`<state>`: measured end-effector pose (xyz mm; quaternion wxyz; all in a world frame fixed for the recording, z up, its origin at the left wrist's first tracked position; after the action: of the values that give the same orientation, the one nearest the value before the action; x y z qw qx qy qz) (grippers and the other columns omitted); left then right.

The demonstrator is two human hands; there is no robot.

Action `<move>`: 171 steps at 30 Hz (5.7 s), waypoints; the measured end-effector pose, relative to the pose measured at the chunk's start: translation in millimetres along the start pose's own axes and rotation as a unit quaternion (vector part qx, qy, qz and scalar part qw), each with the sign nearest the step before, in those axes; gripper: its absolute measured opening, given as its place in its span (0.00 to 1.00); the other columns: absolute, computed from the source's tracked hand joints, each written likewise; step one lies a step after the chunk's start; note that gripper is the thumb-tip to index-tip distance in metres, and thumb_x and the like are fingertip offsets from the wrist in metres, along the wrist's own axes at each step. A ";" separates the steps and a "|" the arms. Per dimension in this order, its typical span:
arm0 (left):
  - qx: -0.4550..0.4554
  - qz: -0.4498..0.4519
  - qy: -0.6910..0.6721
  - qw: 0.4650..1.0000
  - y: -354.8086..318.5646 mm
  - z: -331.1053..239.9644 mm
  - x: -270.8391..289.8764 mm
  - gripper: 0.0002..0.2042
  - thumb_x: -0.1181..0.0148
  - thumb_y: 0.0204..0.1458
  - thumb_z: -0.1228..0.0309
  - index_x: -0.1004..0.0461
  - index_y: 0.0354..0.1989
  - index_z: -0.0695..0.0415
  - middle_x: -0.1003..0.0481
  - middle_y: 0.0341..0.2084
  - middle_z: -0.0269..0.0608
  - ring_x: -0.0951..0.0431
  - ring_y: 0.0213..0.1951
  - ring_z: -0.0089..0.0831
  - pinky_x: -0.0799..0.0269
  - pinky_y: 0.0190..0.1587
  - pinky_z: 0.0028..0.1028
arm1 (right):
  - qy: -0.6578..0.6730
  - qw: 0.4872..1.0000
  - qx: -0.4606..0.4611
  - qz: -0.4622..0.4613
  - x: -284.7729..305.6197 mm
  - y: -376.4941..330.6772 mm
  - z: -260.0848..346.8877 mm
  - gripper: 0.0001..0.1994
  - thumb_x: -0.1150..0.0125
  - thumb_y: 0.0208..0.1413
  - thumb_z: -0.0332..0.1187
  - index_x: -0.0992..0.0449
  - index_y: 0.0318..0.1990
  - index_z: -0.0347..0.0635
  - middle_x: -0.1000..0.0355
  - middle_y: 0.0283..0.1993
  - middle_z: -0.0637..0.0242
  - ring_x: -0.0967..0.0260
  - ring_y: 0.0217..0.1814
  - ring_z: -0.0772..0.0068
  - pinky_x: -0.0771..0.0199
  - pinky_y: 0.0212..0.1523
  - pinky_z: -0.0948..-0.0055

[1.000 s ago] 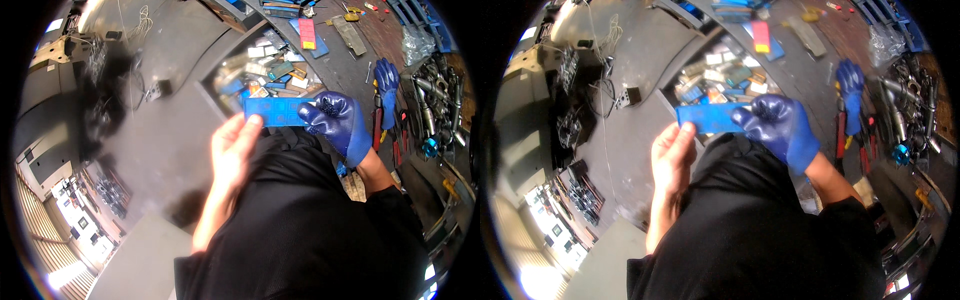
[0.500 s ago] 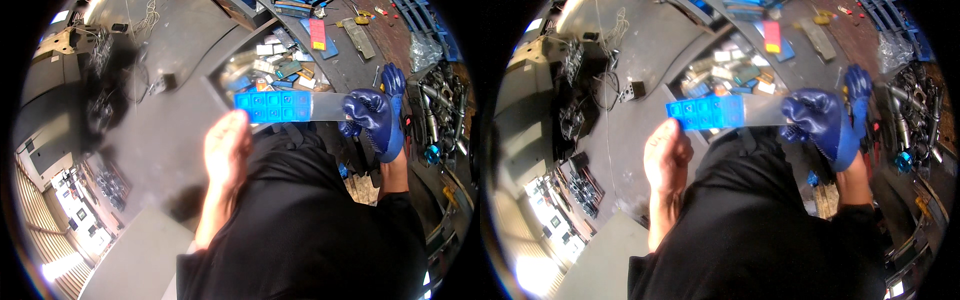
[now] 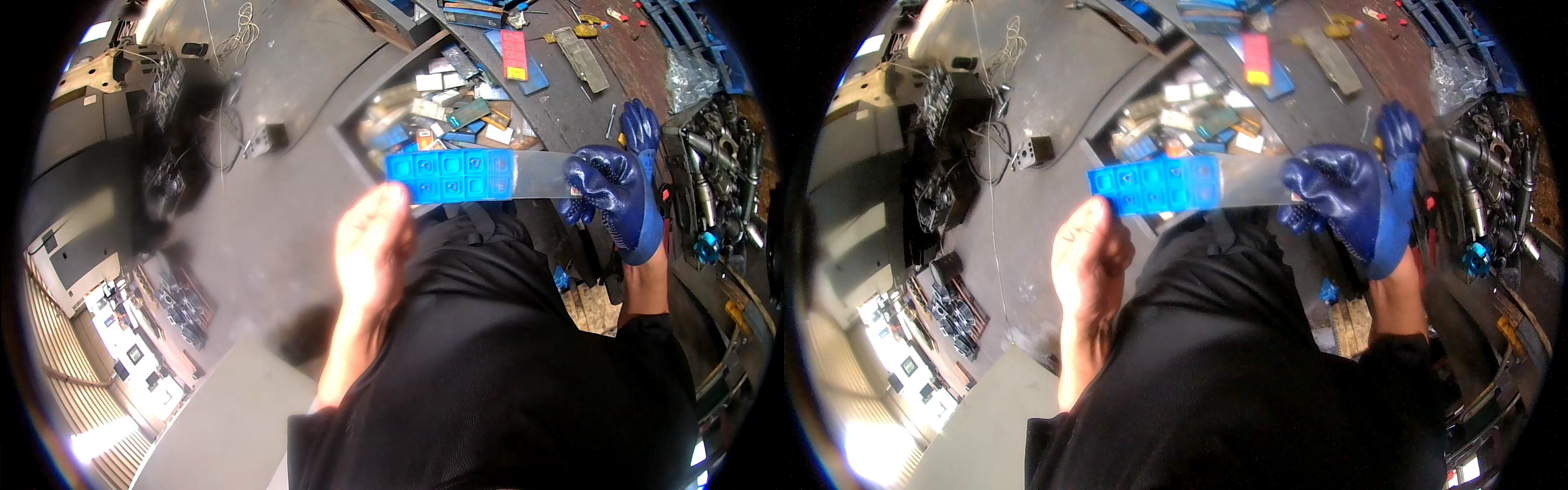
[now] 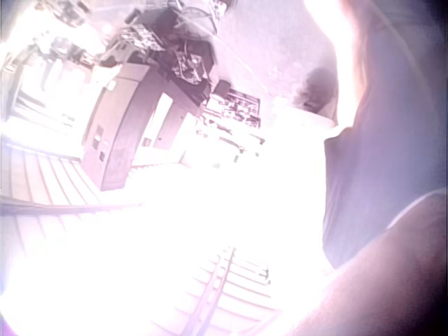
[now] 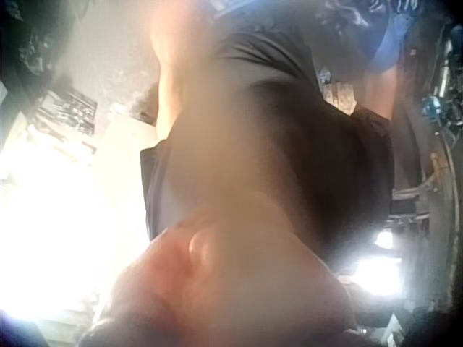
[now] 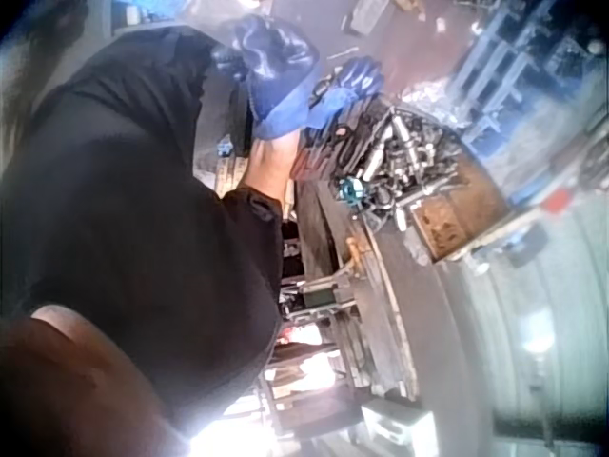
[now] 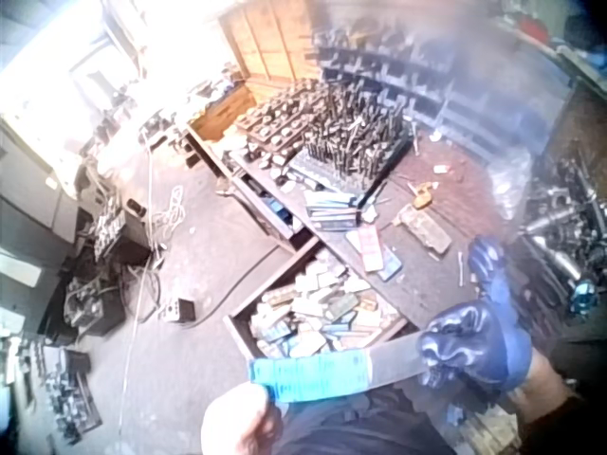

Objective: The person sorts through a cluttered drawer filled with various metal blocks, tools, and hardware components. They pick up individual items, briefly inspect them, and place them back into the drawer or onto the surrounding workbench surface.

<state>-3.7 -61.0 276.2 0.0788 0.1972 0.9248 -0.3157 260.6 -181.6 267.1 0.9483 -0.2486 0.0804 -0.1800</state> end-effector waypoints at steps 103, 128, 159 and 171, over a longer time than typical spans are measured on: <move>0.011 0.011 0.019 1.000 29.0 -6.5 6.0 0.11 0.42 0.66 0.59 0.30 0.33 0.49 0.44 0.17 0.20 0.47 0.19 0.15 0.52 0.24 0.22 | -0.312 0.856 0.412 0.005 -55.1 27.3 28.6 0.35 0.31 0.52 0.35 0.35 0.68 0.41 0.29 0.62 0.49 0.30 0.65 0.47 0.30 0.68 0.51; 0.055 -0.154 0.065 0.984 12.7 28.9 58.7 0.27 0.46 0.67 0.54 0.31 0.61 0.67 0.44 0.18 0.21 0.49 0.20 0.14 0.55 0.22 0.20 | -0.124 0.976 0.154 -0.092 -36.7 153.1 -116.8 0.26 0.33 0.59 0.40 0.27 0.61 0.36 0.23 0.48 0.47 0.23 0.50 0.52 0.22 0.50 0.63; 0.074 -0.067 0.097 0.990 23.4 27.3 39.9 0.19 0.43 0.66 0.56 0.22 0.53 0.59 0.42 0.18 0.20 0.47 0.20 0.15 0.53 0.23 0.21 | -0.190 0.927 0.167 -0.276 -8.9 189.4 -69.0 0.25 0.29 0.57 0.43 0.22 0.55 0.34 0.19 0.47 0.49 0.19 0.48 0.56 0.23 0.52 0.64; 0.083 -0.096 0.063 0.990 18.6 28.8 50.8 0.19 0.43 0.66 0.57 0.22 0.53 0.60 0.42 0.19 0.20 0.47 0.20 0.14 0.53 0.23 0.20 | -0.092 0.965 0.091 -0.230 29.3 267.2 -96.2 0.15 0.24 0.52 0.39 0.19 0.35 0.35 0.21 0.27 0.65 0.29 0.25 0.76 0.28 0.29 0.67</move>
<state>-41.6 -49.3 229.5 -0.0273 0.1332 0.9130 -0.3846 345.0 -18.5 48.5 0.9032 -0.1889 -0.0833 -0.3763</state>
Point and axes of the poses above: each hand's wrist, its own y-axis towards the middle knuckle, its own x-axis out of the back of the hand, z = x × y, the point moved 4 cm from there along y, towards the middle knuckle
